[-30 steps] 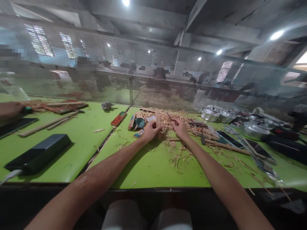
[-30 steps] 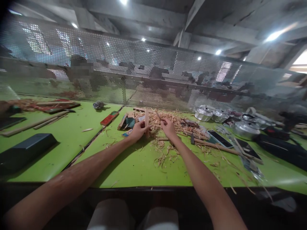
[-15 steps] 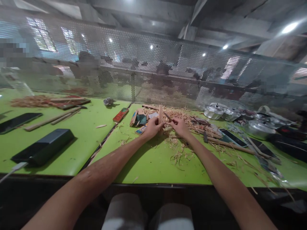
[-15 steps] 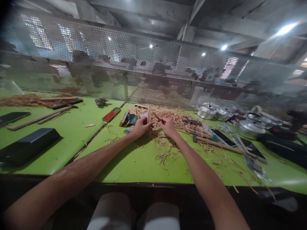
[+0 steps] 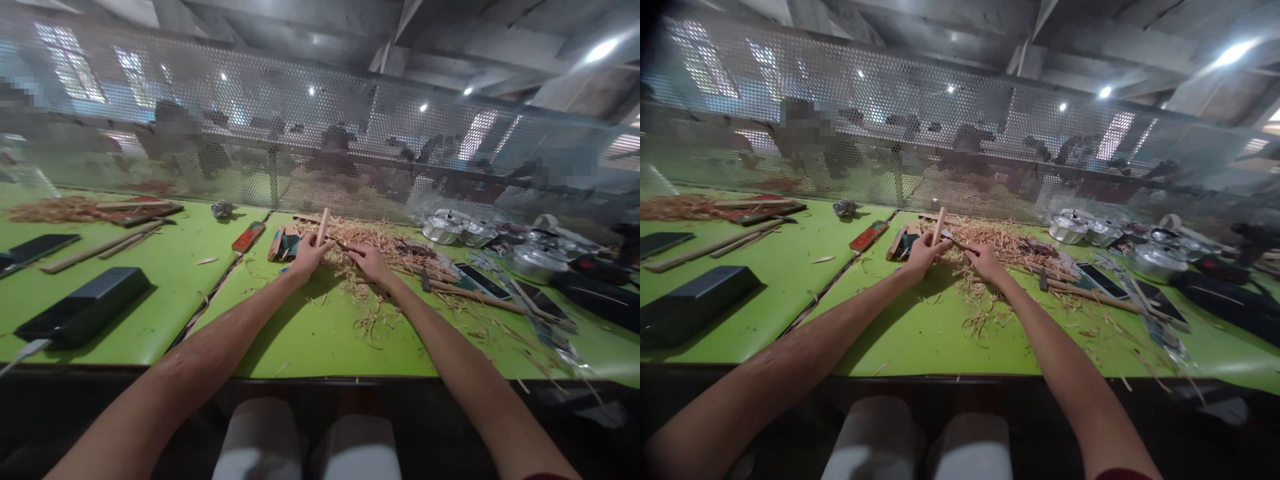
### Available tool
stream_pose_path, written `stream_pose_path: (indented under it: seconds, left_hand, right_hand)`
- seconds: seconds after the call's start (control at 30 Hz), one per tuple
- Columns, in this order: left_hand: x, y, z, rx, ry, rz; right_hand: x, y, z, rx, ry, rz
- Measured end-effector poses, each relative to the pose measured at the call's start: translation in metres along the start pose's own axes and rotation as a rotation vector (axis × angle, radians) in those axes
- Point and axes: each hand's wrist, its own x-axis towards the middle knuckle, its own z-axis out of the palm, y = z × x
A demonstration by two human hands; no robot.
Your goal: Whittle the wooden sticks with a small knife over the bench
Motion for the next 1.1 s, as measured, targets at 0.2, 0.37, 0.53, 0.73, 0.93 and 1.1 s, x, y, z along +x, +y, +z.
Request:
stream_pose_path:
  seconds: [0.2, 0.37, 0.53, 0.73, 0.93, 1.1]
  left_hand:
    - [0.004, -0.004, -0.001, -0.005, 0.012, -0.012]
    - [0.003, -0.006, 0.000, 0.068, 0.062, 0.011]
    - [-0.004, -0.003, 0.005, 0.136, 0.056, 0.038]
    - [-0.007, -0.005, 0.005, 0.186, 0.089, 0.030]
    - [-0.007, -0.008, 0.006, 0.203, 0.090, 0.035]
    - [-0.006, -0.009, 0.006, 0.231, 0.100, 0.010]
  right_hand:
    - [0.002, 0.012, 0.004, 0.098, -0.021, 0.023]
    - [0.002, 0.018, -0.002, -0.049, 0.064, 0.106]
    - [0.002, 0.020, -0.008, -0.094, 0.073, 0.076]
    - [0.003, 0.016, -0.007, -0.198, 0.066, 0.038]
    - [0.006, 0.019, -0.006, -0.280, 0.055, -0.002]
    - [0.007, 0.022, -0.006, -0.291, 0.027, -0.007]
